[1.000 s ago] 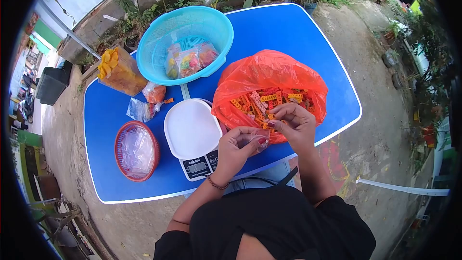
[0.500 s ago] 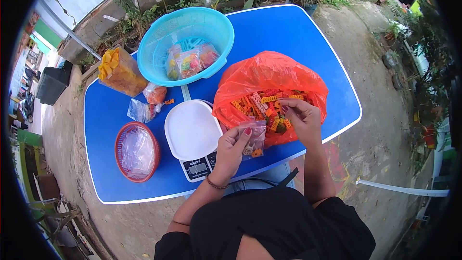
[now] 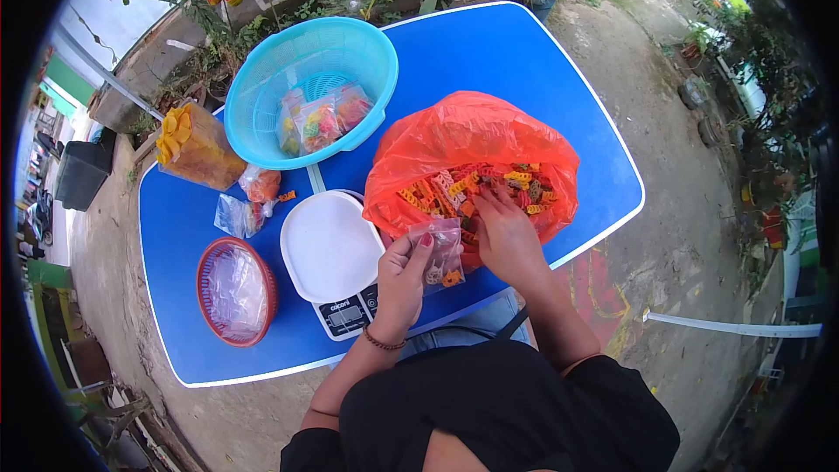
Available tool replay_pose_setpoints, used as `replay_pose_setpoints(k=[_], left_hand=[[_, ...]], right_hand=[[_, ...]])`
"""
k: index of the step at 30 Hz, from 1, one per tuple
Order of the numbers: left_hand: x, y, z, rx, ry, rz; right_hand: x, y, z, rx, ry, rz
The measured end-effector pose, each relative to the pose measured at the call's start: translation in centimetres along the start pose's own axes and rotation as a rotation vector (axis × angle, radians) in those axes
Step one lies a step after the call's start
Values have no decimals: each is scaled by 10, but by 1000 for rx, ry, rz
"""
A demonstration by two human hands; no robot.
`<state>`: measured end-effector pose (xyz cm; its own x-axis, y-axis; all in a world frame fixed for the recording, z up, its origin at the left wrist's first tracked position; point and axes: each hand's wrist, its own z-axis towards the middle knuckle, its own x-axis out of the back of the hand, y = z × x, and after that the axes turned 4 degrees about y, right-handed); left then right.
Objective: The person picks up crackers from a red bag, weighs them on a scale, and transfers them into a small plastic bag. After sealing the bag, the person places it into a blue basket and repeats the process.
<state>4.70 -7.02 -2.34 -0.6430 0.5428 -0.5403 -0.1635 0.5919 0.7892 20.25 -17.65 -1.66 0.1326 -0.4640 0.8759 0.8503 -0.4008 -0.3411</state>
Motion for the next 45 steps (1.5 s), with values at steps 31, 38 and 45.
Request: replay_pose_setpoints(k=[31,38,45], left_hand=[[-4,4,-5,-82,-18,63],[-6,6,-7,-60,-45,18],[-2,2,-5,-34,-34,83]], right_hand=[[34,39,5,-181,40,22],[31,39,5,-93,173,57],[42,8,4,-509,-76,982]])
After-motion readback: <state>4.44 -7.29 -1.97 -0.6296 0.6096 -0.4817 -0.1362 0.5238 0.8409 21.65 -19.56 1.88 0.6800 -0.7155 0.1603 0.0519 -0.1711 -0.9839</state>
